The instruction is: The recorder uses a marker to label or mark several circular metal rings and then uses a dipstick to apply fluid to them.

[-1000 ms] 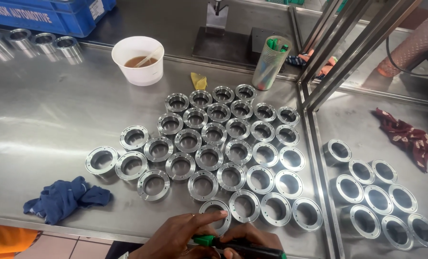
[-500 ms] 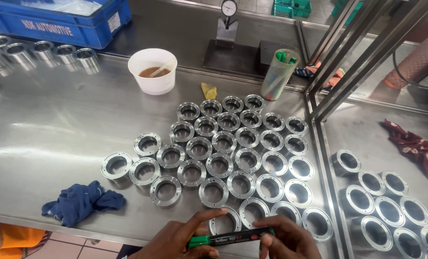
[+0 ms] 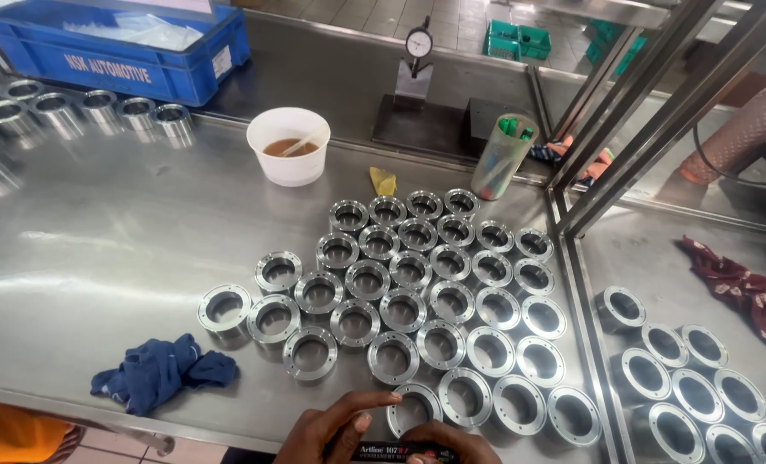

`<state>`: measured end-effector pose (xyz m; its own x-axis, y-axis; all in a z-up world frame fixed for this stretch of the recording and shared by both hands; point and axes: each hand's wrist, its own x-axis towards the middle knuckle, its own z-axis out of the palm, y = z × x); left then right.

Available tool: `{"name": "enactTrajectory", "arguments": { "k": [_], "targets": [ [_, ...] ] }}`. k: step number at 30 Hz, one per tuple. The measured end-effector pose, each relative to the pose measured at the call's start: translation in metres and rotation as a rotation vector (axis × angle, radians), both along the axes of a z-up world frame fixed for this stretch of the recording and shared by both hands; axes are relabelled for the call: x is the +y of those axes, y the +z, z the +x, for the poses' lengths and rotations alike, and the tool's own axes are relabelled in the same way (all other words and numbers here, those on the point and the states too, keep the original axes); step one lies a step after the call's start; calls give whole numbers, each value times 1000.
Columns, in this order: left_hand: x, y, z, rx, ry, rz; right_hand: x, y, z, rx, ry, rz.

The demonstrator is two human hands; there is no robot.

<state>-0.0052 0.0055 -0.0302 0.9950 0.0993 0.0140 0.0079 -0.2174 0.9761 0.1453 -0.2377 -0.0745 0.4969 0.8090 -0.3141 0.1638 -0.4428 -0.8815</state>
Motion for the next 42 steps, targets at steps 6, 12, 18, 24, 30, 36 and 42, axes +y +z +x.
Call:
{"name": "enactTrajectory", "arguments": {
  "k": [6, 12, 18, 24, 30, 36, 42],
  "targets": [
    [29, 22, -3, -218, 176, 232, -25, 73, 46, -27, -267, -241],
    [82, 13, -12, -481, 376, 569, -64, 115, 138, -736, -999, -93],
    [118, -32, -34, -200, 527, 668, -65, 58, 193, -1166, -749, -317],
    [127, -35, -47, -201, 678, 822, -59, 64, 199, -1042, -670, -690],
    [141, 0, -50, -142, 729, 904, -65, 66, 226, -1013, -473, -675],
    [141, 27, -39, -261, 799, 921, 29, 143, 182, -979, -543, -609],
    [154, 7, -39, -204, 863, 797, 163, 174, 168, -954, -226, -260]
  ]
}}
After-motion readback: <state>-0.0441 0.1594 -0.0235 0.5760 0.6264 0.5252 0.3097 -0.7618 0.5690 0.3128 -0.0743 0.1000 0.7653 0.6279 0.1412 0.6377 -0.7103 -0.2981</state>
